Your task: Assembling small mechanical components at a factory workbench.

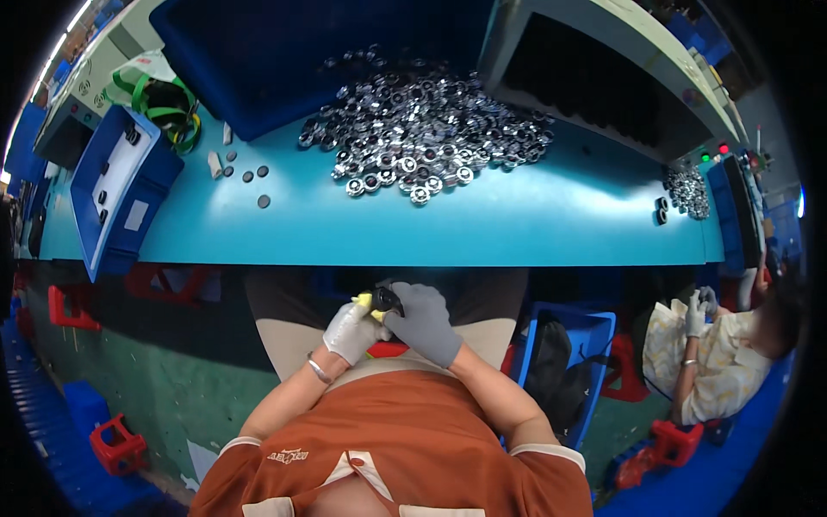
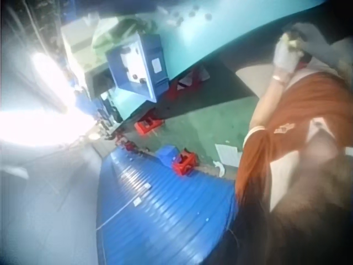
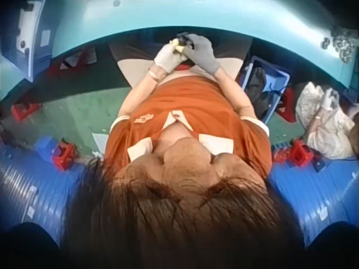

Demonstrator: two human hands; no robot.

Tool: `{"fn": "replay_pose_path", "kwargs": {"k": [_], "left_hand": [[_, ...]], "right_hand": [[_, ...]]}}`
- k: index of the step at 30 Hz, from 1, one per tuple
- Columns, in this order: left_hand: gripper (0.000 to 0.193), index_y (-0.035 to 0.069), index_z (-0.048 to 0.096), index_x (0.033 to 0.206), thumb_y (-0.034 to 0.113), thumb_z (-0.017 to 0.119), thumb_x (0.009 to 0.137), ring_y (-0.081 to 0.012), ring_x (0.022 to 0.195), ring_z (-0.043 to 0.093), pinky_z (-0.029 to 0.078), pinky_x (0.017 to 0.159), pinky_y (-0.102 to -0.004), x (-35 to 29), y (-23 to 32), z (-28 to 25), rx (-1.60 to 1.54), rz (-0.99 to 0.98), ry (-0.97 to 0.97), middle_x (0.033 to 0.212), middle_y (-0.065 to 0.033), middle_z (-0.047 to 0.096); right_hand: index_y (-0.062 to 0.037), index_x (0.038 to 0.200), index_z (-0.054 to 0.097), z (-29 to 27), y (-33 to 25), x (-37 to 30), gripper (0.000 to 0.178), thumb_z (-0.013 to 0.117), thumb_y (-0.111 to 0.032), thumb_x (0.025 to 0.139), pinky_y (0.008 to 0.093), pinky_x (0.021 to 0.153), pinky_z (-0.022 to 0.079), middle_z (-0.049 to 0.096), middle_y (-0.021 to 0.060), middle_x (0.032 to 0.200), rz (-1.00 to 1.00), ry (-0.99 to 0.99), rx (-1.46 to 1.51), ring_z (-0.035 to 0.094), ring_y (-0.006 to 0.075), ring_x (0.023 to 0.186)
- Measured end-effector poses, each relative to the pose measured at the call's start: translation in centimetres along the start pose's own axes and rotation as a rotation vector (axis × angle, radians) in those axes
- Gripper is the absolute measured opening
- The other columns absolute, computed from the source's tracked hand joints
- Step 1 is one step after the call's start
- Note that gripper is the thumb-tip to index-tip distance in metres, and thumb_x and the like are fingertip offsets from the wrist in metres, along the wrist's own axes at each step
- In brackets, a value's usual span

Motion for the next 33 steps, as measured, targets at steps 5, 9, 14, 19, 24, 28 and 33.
{"fn": "replay_pose_path", "kwargs": {"k": [5,9,14,19,24,28,33], "left_hand": [[0.023,-0.008,0.065,0.109,0.012,0.057,0.1,-0.0178,0.071,0.067,0.056,0.061,-0.028,-1.7,1.8,-1.7,0.303,0.038,0.268,0.088,-0.0145,0.07],[0.021,-0.007,0.067,0.114,0.002,0.059,0.097,-0.013,0.073,0.067,0.055,0.061,-0.0239,-2.6,2.2,-1.5,0.344,0.037,0.273,0.095,-0.0117,0.072],[0.022,-0.006,0.067,0.115,-0.002,0.061,0.094,-0.0122,0.072,0.067,0.055,0.06,-0.0235,-2.8,1.1,-2.1,0.287,0.086,0.263,0.097,-0.0117,0.071],[0.03,-0.007,0.066,0.118,-0.008,0.056,0.089,-0.013,0.071,0.066,0.055,0.06,-0.0244,-3.4,0.2,-2.1,0.357,0.09,0.31,0.097,-0.0114,0.071],[0.031,-0.006,0.062,0.122,-0.008,0.049,0.093,-0.0138,0.08,0.065,0.054,0.067,-0.0233,-3.3,-1.1,-2.8,0.119,0.01,0.206,0.106,-0.0115,0.069],[0.023,-0.006,0.062,0.117,-0.004,0.051,0.097,-0.0129,0.082,0.065,0.052,0.067,-0.0228,-3.2,-1.6,-1.6,0.003,0.016,0.16,0.103,-0.0112,0.068],[0.009,-0.003,0.066,0.103,0.0,0.061,0.095,-0.012,0.069,0.063,0.05,0.058,-0.0238,-3.8,-0.6,-1.2,0.342,0.142,0.334,0.09,-0.0086,0.068]], "right_hand": [[-0.0091,0.114,0.066,1.9,-1.1,0.0,0.038,0.07,-0.012,0.076,0.0458,0.072,0.051,0.065,0.0143,0.086,-0.086,-0.094,-0.295,0.063,0.0354,0.081],[-0.0069,0.118,0.065,2.2,-1.5,-0.4,0.042,0.068,-0.009,0.076,0.046,0.074,0.051,0.064,0.0154,0.089,-0.077,-0.116,-0.198,0.062,0.0349,0.085],[-0.0017,0.127,0.062,2.8,-1.4,-1.5,0.051,0.064,-0.002,0.076,0.0406,0.07,0.049,0.058,0.0159,0.094,-0.026,-0.24,0.217,0.06,0.0323,0.082],[-0.0006,0.132,0.061,3.4,-1.0,-3.6,0.057,0.062,0.004,0.075,0.0379,0.066,0.05,0.057,0.0171,0.095,-0.127,-0.117,0.079,0.06,0.0325,0.077],[-0.0011,0.133,0.061,3.6,-0.8,-3.8,0.055,0.065,0.003,0.078,0.0379,0.066,0.05,0.057,0.0163,0.093,-0.151,-0.091,0.121,0.061,0.0303,0.075],[-0.0013,0.132,0.061,3.4,-0.3,-3.4,0.053,0.066,0.0,0.079,0.0375,0.067,0.05,0.058,0.0153,0.093,-0.083,-0.14,0.162,0.061,0.0304,0.076],[-0.0007,0.131,0.062,3.8,0.5,-3.5,0.05,0.065,-0.002,0.081,0.0381,0.066,0.049,0.059,0.0156,0.091,-0.034,-0.182,0.174,0.06,0.0311,0.075]]}}
Point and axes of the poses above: each hand's wrist, its own x-axis towards the middle knuckle, its own z-axis out of the palm, y = z × x, the point moved 7 cm from there along x, towards the middle knuckle
